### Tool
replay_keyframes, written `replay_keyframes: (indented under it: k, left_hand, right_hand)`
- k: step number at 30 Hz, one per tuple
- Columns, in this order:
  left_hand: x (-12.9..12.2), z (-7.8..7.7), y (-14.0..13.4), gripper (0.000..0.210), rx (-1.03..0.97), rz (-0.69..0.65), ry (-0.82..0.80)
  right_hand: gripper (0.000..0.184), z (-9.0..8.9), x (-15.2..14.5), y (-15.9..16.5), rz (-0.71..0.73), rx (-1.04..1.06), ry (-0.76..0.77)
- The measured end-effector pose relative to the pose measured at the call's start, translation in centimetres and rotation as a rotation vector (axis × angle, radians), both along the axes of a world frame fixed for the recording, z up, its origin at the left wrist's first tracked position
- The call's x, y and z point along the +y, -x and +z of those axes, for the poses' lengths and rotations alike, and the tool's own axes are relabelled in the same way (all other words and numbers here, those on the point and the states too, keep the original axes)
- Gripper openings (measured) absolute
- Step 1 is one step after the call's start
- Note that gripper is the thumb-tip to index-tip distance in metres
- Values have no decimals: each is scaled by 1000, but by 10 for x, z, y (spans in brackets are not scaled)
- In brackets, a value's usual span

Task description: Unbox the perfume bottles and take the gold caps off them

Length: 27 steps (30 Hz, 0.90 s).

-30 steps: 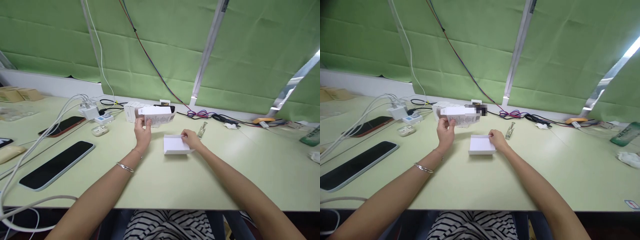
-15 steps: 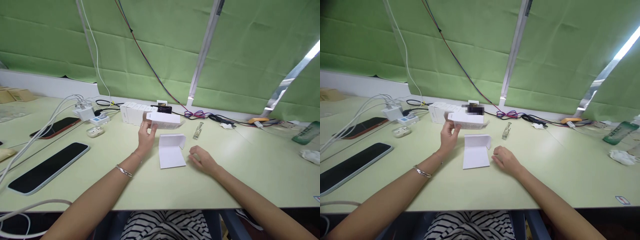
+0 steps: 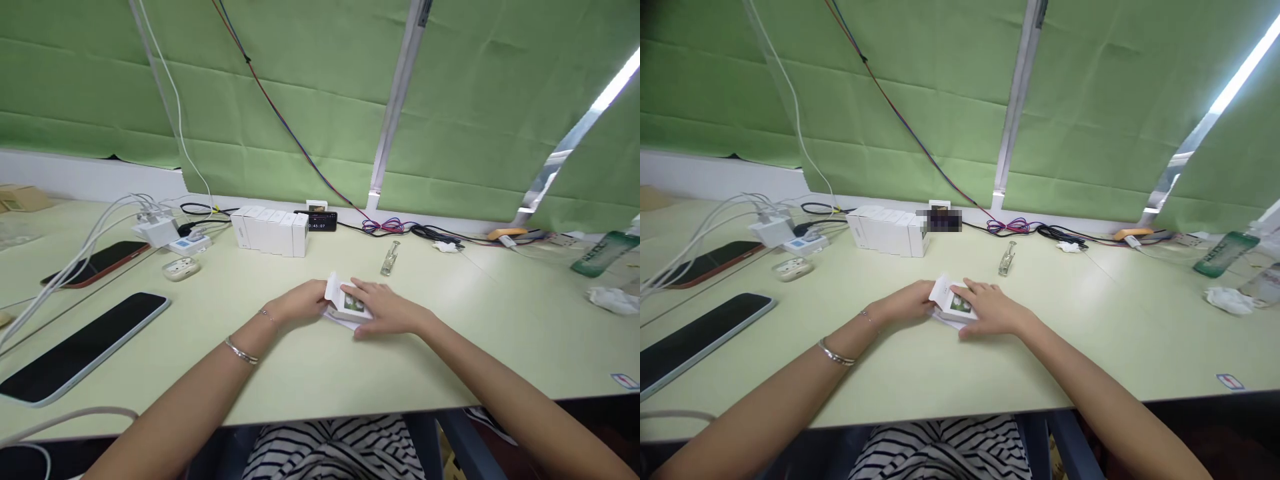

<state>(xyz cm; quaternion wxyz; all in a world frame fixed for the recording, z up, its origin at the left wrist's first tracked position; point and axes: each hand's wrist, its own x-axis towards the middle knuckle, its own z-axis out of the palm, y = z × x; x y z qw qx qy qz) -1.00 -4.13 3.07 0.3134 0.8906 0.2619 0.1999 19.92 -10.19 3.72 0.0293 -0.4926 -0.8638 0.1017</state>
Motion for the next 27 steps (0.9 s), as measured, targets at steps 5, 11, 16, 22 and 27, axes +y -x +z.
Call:
replay_keyframes:
  k: [5,11,16,22,27]
  left_hand:
    - [17,-12,8,21,-43,221,-25]
    - [23,-19,2,19,-192,511,289]
    - [26,-14,5,16,-150,564,422]
    - [23,-18,8,27,-63,618,294]
    - [19,-17,10,29,-10,601,276]
  right_hand:
    - [94,-12,-2,6,-20,-5,150]
    - [79,-30,-8,20,-58,-4,138]
    - [75,-27,-4,30,-122,8,78]
    - [68,-20,-12,26,-115,-6,81]
    - [68,-20,-43,-32,-230,-87,137]
